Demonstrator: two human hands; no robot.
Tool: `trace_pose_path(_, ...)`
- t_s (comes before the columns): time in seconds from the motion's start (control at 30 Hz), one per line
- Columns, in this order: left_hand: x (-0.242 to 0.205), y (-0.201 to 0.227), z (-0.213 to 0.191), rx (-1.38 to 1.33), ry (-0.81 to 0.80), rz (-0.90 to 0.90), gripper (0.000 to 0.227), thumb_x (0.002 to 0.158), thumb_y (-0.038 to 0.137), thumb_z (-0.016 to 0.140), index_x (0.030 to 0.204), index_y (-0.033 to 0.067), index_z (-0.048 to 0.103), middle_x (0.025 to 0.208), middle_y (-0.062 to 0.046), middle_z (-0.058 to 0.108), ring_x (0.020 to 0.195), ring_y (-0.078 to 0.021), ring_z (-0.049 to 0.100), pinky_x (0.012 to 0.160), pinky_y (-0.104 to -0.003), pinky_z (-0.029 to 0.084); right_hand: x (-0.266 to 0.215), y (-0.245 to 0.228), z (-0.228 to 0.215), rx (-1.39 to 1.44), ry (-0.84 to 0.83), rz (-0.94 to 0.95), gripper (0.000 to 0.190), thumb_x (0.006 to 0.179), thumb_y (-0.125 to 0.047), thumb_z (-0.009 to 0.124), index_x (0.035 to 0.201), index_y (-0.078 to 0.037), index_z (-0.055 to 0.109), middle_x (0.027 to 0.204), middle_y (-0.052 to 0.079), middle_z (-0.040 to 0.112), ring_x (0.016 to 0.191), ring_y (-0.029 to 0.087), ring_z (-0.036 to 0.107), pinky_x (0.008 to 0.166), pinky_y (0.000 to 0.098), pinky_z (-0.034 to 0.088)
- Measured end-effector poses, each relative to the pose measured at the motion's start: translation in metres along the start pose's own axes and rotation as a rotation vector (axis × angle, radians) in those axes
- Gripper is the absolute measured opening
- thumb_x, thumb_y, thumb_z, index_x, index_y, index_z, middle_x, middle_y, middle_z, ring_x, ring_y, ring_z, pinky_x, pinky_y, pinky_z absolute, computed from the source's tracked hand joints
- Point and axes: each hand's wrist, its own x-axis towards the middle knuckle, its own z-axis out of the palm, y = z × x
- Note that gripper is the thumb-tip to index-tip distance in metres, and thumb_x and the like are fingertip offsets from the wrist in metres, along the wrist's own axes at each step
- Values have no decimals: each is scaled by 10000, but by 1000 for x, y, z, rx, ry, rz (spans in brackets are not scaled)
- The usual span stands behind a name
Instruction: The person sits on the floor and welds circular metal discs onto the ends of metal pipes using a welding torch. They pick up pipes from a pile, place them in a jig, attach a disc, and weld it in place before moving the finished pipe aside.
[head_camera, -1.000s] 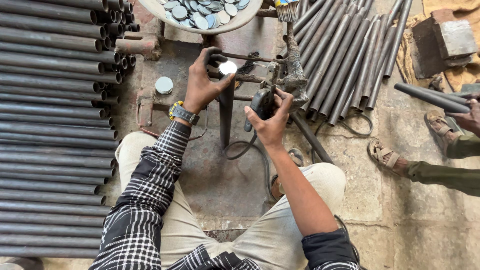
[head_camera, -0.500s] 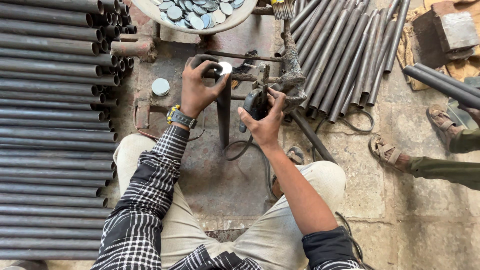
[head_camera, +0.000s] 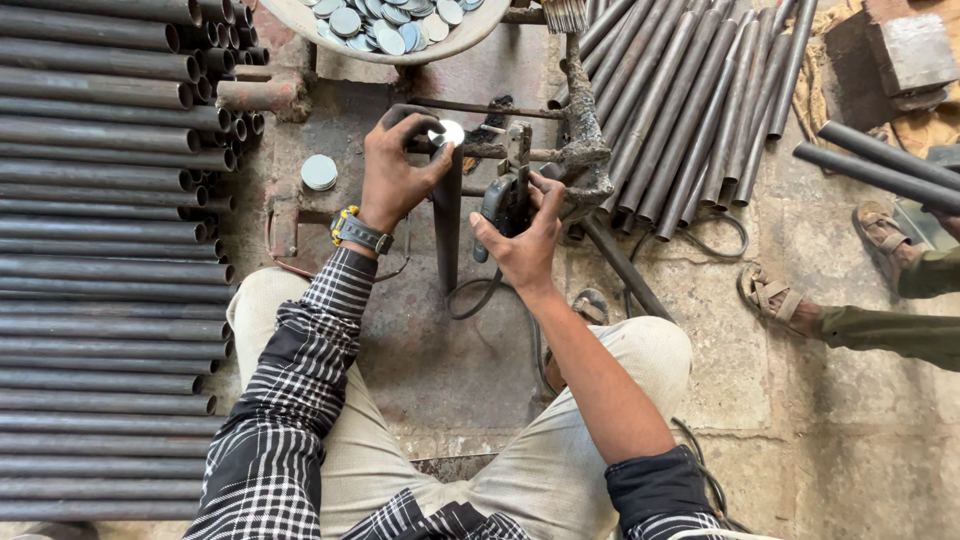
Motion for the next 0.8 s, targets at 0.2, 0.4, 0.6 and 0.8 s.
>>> trace_pose_path(0.2, 1, -1, -3, 66, -49, -27, 234, 853, 168, 869, 941, 28, 703, 983, -87, 700, 927, -235, 687, 826, -366, 573, -3, -2, 3, -1, 3, -5, 678, 840, -240, 867, 1280, -69, 379, 1058, 111, 693, 927, 201, 739, 846, 329, 624)
trace_pose_path(0.4, -1, -3, -7, 206, -19, 40, 246, 840, 256, 864, 900, 62, 724, 1068, -85, 720, 1138, -330, 557, 956, -441, 503, -9, -4, 8, -27, 1, 10, 692, 830, -227, 882, 1280, -59, 384, 1076, 121, 692, 951, 201, 747, 848, 324, 634)
trace_pose_path(0.6, -5, 5, -17, 291, -56, 25, 227, 905, 339, 717, 971, 128, 770, 1270, -126, 590, 1289, -349, 446, 1098, -513, 332, -13, -7, 13, -26, 11, 31, 683, 826, -212, 884, 1272, -59, 390, 1052, 110, 697, 931, 187, 747, 833, 312, 626)
trace_pose_path(0.8, -4, 13, -24, 193, -67, 8, 212, 897, 287, 635, 1006, 160, 766, 1281, -107, 587, 1309, -354, 446, 1102, -496, 316, -13, -8, 15, -1, -36, 171, 715, 771, -212, 892, 1268, -57, 401, 1007, 88, 704, 841, 177, 715, 761, 307, 600)
